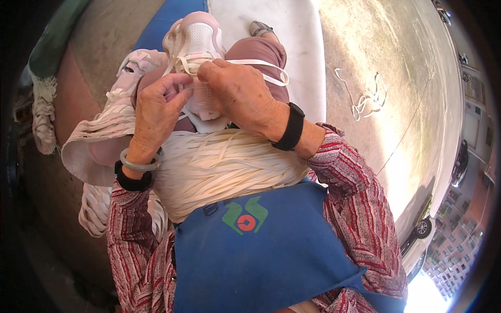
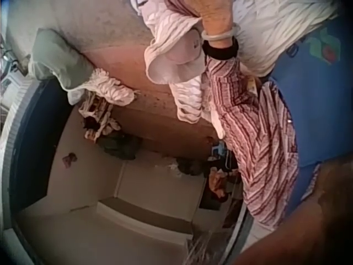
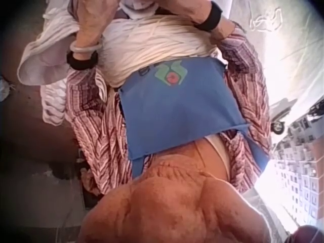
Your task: The recorder is lacing a pink and white sneaker while sitting on the ground.
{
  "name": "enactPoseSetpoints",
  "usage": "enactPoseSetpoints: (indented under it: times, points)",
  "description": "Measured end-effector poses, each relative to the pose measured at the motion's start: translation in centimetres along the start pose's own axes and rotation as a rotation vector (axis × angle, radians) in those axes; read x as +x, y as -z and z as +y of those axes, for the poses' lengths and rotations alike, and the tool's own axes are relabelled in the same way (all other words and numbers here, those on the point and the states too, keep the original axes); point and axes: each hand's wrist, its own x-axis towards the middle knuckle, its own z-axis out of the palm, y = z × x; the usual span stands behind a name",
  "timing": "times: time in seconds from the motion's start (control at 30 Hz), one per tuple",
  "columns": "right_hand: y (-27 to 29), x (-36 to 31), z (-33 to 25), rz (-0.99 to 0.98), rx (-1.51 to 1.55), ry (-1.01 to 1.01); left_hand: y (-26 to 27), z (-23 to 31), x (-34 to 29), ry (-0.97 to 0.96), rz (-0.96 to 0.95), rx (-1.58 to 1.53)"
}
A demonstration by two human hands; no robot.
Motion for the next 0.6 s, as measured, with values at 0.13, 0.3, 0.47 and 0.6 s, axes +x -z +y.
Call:
enactPoseSetpoints:
  times: [0.13, 0.3, 0.47, 0.6]
  points:
    - [0.5, 0.4, 0.3, -0.02, 0.155, -0.093, 0.1, 0.4, -0.1, -0.075, 0.039, 0.136]
    - [-0.1, -0.3, -0.9, -0.041, -0.174, -0.028, -0.1, 0.1, 0.0, -0.161, 0.049, 0.154]
    - [-0.1, 0.1, 0.2, 0.004, -0.042, -0.031, -0.6, -0.1, 0.2, -0.136, 0.074, 0.07]
    - [-0.5, 0.5, 1.2, -0.041, 0.278, -0.106, -0.3, -0.6, 0.2, -0.017, 0.015, -0.043]
